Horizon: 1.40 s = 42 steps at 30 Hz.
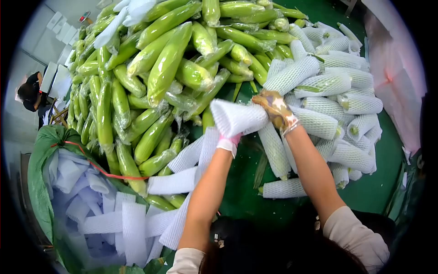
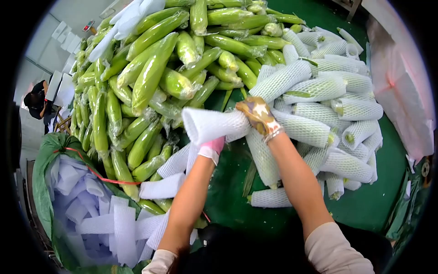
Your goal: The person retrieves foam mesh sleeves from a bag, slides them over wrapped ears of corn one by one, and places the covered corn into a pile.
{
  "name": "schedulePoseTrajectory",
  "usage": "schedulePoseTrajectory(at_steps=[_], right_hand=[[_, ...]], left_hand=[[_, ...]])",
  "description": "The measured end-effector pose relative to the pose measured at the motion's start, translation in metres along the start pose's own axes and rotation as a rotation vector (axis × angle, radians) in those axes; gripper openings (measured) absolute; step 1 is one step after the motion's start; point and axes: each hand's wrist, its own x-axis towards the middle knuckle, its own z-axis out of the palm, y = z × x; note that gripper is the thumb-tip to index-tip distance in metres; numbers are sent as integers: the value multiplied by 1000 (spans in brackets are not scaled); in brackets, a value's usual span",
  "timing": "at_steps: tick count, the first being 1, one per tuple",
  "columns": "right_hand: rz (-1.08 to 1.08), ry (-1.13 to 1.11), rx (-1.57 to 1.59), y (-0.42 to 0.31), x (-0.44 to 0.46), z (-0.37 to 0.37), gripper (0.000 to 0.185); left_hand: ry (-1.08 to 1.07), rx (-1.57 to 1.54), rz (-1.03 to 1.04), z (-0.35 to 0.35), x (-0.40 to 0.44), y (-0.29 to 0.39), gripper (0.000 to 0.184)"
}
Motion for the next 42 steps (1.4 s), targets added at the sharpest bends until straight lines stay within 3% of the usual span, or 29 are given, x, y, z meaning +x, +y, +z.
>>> schedulePoseTrajectory(at_steps=[2, 3, 4, 5, 6, 7, 8, 9, 12, 13, 15, 16, 18, 19, 20, 21, 22, 23, 24, 26, 27, 29, 30, 31, 33, 35, 37, 40, 42], right_hand=[[63, 137, 223, 11, -23, 6, 22], [170, 147, 368, 31, -26, 7, 21], [277, 172, 514, 52, -29, 9, 21], [251, 215, 351, 71, -26, 12, 21], [235, 262, 185, 78, -23, 16, 20], [39, 297, -368, 84, -28, 16, 20], [-149, 229, -474, 66, -33, 15, 24], [-17, 161, -722, 57, -31, 15, 26], [-13, 166, -764, 54, -34, 25, 21], [32, 170, -248, 89, -24, 38, 18], [77, 157, 264, 81, -25, 48, 16], [376, 141, 674, 69, -36, 58, 15], [449, 0, 675, 2, -71, 47, 18], [544, 29, 1034, -15, -80, 44, 24], [567, 15, 1225, 8, -87, 49, 25], [556, -8, 1390, 53, -92, 55, 27], [540, -23, 1483, 77, -96, 58, 29], [523, -40, 1535, 97, -101, 61, 32], [234, 41, 833, 76, -103, 65, 27], [-2, 20, -301, -59, -123, 42, 25], [-267, 8, -518, -69, -127, 42, 34], [-409, 69, -485, -126, -112, 24, 41], [-440, -49, -253, -154, -100, 14, 45], [-462, -160, -18, -173, -85, 5, 48], [-662, -465, -140, -184, -58, -6, 49], [-539, -807, -247, -188, -53, -6, 46], [-601, -753, -391, -168, -57, -3, 46], [-281, -488, -482, -167, -69, -7, 58], [-242, -645, -412, -162, -72, -14, 60]], left_hand=[[138, -79, 43, -10, 15, -41, 44], [245, -708, -74, 19, -11, 6, 31], [303, -467, -73, 30, -17, 25, 24], [354, -220, -67, 36, -18, 32, 20], [360, -221, -60, 35, -18, 31, 20], [452, -125, -53, 34, -22, 32, 18], [492, -68, -42, 32, -23, 30, 18], [532, -11, -33, 28, -24, 21, 18], [446, -256, 33, 9, -11, -27, 24], [420, -343, 32, 3, -7, -43, 26], [271, -960, 25, 4, -17, -32, 33], [189, -1268, 7, 5, -30, -26, 37], [453, -641, -72, 17, -62, 57, 41], [465, -248, -33, 38, -81, 128, 44], [414, -147, -2, 50, -95, 159, 48], [280, -263, -180, 48, -110, 168, 47], [205, 138, 83, 53, -129, 178, 41], [164, 356, 205, 57, -141, 178, 40], [148, 567, 338, 60, -153, 177, 39], [254, -538, -68, 54, -159, 145, 41], [274, -552, -56, 43, -161, 143, 41], [138, -944, -251, 16, -162, 148, 44], [101, -958, -306, 6, -166, 145, 47], [105, -957, -305, -1, -172, 149, 47], [-13, -693, -400, -5, -183, 161, 54], [-7, -637, -589, -2, -196, 173, 63], [-89, -364, -469, -9, -217, 160, 66], [-145, -290, -527, -31, -236, 140, 69], [-233, -393, -612, -31, -238, 155, 78]])
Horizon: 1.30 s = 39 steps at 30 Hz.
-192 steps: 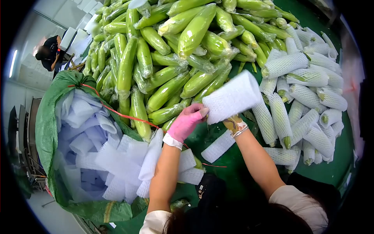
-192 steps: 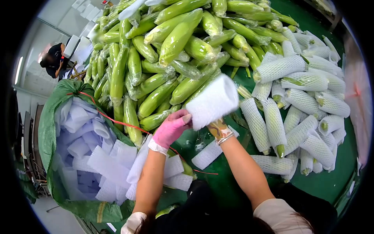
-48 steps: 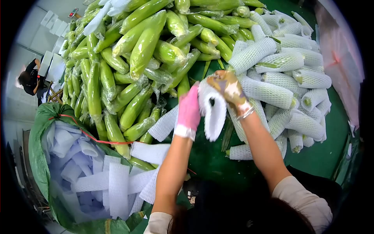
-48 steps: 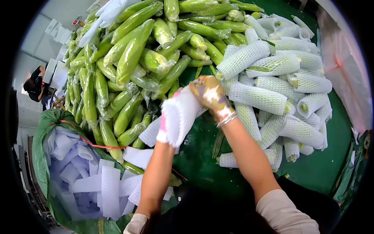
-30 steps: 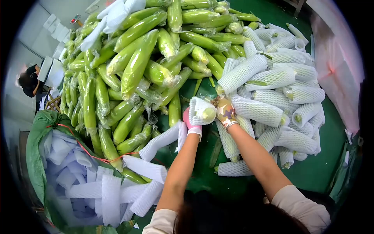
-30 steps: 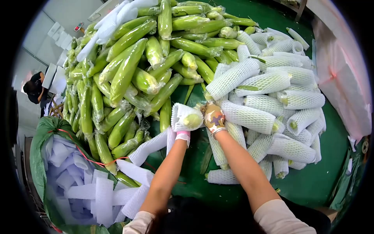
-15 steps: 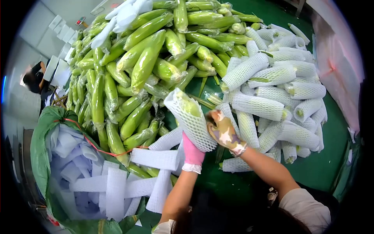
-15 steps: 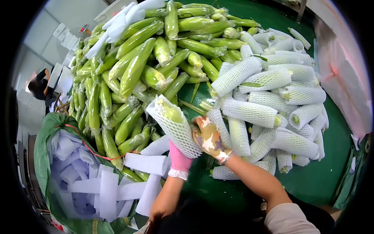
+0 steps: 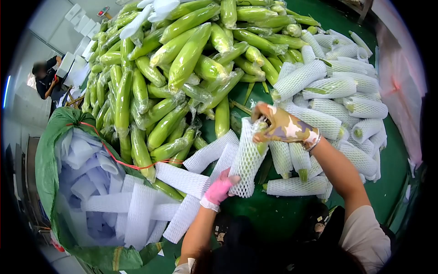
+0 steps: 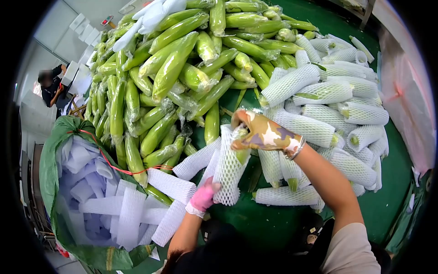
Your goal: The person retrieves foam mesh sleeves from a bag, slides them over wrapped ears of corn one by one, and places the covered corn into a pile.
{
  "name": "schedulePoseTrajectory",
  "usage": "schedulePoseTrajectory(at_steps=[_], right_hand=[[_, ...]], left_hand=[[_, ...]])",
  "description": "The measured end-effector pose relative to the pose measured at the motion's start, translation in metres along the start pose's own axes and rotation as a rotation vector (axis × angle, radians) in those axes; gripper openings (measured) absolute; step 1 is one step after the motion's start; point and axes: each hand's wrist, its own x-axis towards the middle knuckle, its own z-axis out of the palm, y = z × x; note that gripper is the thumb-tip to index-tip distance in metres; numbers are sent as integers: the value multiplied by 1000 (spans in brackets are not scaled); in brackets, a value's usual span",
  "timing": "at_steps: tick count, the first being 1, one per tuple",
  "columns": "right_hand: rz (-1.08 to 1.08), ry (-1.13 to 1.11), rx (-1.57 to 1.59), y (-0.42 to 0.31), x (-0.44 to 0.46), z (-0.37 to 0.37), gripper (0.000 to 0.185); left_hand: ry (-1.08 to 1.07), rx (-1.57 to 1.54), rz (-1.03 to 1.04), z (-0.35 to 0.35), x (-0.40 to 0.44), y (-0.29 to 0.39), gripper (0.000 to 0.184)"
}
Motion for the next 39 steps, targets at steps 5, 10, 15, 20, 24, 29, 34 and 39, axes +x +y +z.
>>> schedulePoseTrajectory(at_steps=[5, 10, 15, 20, 24, 29, 34, 39], right_hand=[[-99, -421, 203, 18, -17, -12, 53], [-4, -364, 185, 12, -27, -19, 44], [60, -203, 249, 9, -62, -18, 38], [231, 724, -175, 108, -101, -27, 32], [431, 1123, 349, 108, -105, -37, 20], [192, 421, 159, 70, -35, 104, 44], [431, 160, -212, 59, 35, 182, 56], [193, 135, -3, 39, -6, 191, 41]], left_hand=[[-10, 18, 37, 27, -22, 6, 74], [68, 17, -7, 28, -33, 6, 69], [151, -16, -43, 39, -23, 6, 63], [18, 95, 208, 103, 71, 64, 65], [-270, 282, 372, 142, 125, 118, 71], [871, 1330, 816, 18, 97, 111, 52], [867, 1629, 104, -38, 2, 43, 47], [382, 1030, -77, -16, -55, -7, 39]])
